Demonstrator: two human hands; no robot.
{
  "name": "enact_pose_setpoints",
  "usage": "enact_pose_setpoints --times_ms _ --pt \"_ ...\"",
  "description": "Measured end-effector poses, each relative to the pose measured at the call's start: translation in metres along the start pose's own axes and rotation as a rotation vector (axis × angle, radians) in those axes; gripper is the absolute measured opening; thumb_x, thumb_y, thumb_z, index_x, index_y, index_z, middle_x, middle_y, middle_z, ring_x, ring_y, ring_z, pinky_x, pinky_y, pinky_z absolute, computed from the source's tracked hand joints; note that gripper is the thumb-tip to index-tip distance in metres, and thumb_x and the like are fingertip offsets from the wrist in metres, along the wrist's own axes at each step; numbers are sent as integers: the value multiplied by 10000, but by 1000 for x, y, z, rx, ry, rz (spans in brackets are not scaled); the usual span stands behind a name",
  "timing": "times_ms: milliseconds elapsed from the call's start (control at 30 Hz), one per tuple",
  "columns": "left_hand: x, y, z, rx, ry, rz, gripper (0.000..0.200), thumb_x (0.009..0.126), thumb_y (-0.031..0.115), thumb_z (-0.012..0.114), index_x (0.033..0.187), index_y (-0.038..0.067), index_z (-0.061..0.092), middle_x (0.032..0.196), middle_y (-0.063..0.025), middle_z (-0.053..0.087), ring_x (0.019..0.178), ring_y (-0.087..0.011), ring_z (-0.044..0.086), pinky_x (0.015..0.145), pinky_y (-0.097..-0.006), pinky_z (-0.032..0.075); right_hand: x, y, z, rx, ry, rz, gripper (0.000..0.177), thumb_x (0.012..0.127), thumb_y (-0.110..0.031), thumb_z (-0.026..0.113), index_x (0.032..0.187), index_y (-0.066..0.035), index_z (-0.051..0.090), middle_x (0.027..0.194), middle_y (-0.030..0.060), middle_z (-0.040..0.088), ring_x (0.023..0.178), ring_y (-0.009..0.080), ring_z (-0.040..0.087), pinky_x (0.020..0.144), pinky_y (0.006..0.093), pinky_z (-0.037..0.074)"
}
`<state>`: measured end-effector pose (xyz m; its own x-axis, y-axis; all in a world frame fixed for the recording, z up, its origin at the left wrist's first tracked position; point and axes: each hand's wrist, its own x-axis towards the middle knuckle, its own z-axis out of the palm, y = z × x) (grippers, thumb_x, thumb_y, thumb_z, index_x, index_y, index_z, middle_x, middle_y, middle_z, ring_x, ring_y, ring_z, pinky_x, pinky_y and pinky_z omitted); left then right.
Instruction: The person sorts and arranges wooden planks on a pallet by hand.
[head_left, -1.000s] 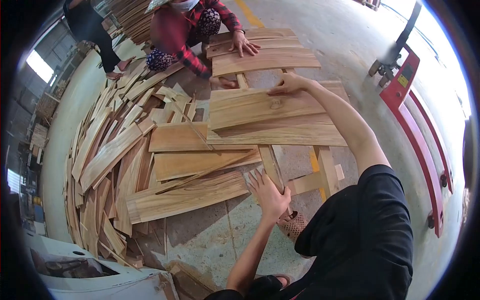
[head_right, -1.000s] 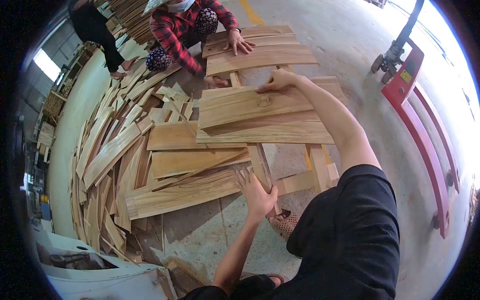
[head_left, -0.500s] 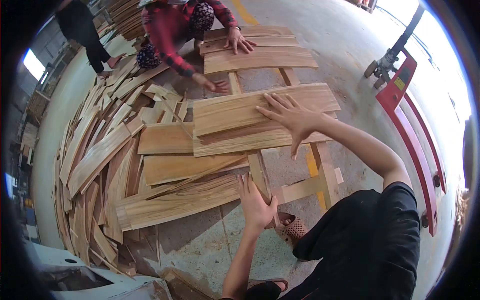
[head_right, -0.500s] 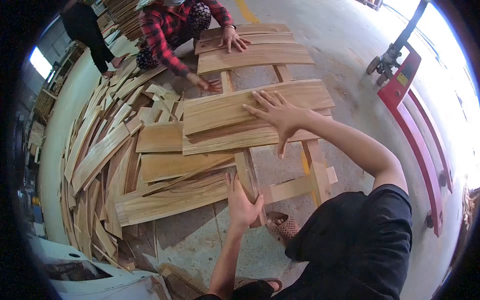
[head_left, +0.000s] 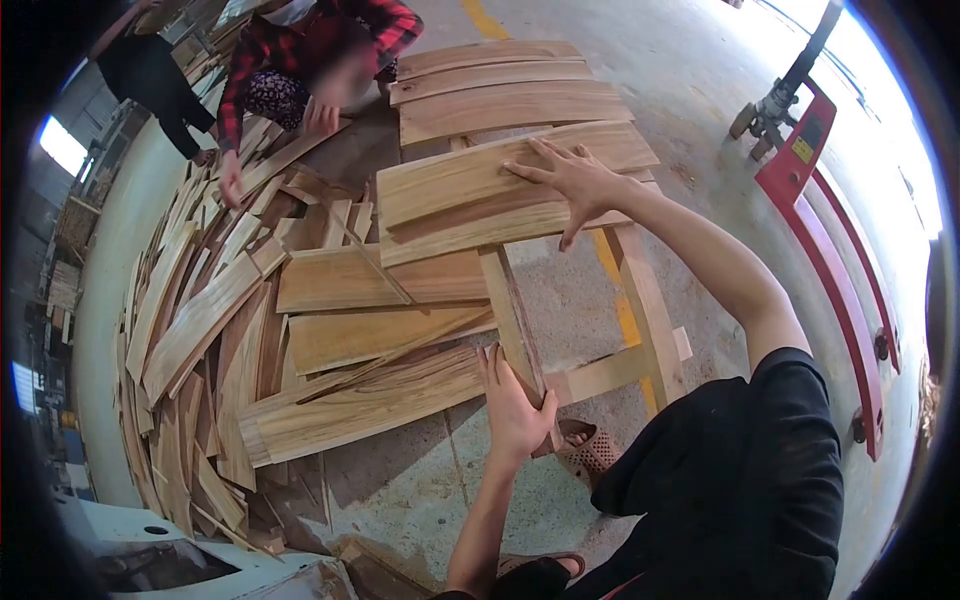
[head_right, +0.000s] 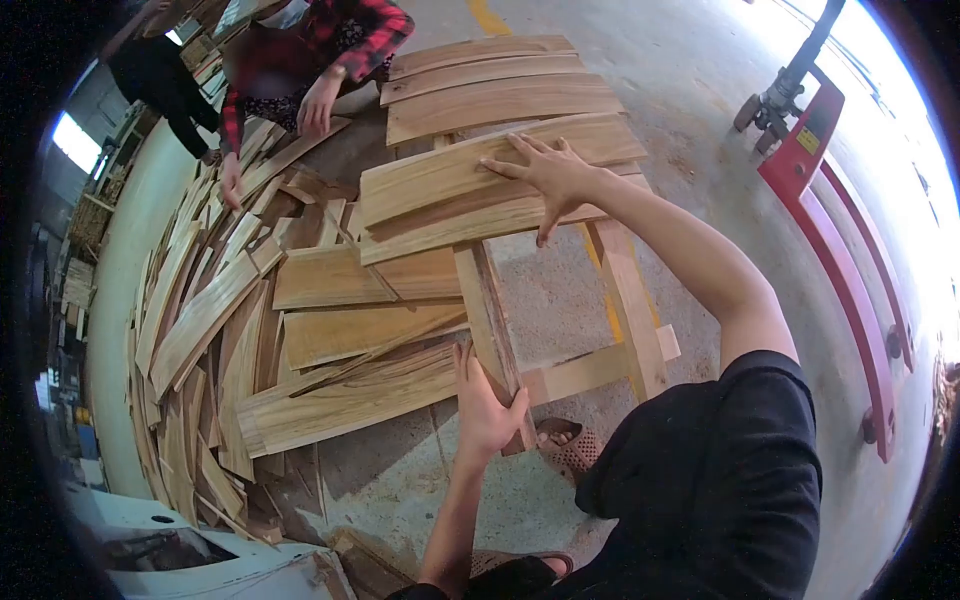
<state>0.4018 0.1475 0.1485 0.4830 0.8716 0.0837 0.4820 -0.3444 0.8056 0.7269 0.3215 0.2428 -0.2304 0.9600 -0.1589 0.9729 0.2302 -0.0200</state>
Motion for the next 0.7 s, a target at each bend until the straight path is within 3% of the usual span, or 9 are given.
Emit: enact_pose_setpoints --times_ms 200,300,400,500,600,700 --pt "-2 -2 4 1 44 5 930 777 169 783 1504 -121 281 1565 -368 297 1511 -574 182 1241 -596 207 30 13 -4 -22 -15 81 1632 389 -648 975 1666 -384 -7 1713 256 29 1571 488 93 1236 708 158" --pt "-2 0 4 -4 45 0 936 780 177 779 1507 -125 272 1563 -376 292 1509 -579 180 1239 -597 211 50 33 -11 54 98 77 1622 416 -624 983 1669 -369 -15 1704 265 87 1569 480 116 1252 677 136" --pt "-2 -1 6 -4 48 -4 952 781 186 779 1513 -128 258 1563 -380 290 1506 -584 180 1237 -595 216 78 57 -13 -38 129 58 1560 461 -579 993 1682 -279 69 1676 272 192 1552 457 201 1274 587 191" --pt "-1 -4 8 -24 77 -2 972 778 189 776 1521 -133 238 1558 -380 297 1494 -585 204 1238 -598 214 102 76 -10 290 1 -92 1498 466 -536 1004 1666 -153 194 1600 269 343 1488 453 323 1252 489 289" --pt "0 -4 7 -58 72 4 971 771 187 778 1518 -130 245 1554 -378 301 1490 -580 216 1239 -598 213 100 72 -15 232 29 -51 1395 477 -487 999 1608 -49 309 1485 267 455 1376 451 438 1183 457 379" --pt "-2 -6 10 -14 80 5 966 766 185 780 1514 -127 255 1553 -372 306 1492 -575 219 1241 -592 215 92 62 -17 189 29 62 1345 476 -448 990 1580 -40 339 1420 287 481 1305 456 483 1140 485 406"
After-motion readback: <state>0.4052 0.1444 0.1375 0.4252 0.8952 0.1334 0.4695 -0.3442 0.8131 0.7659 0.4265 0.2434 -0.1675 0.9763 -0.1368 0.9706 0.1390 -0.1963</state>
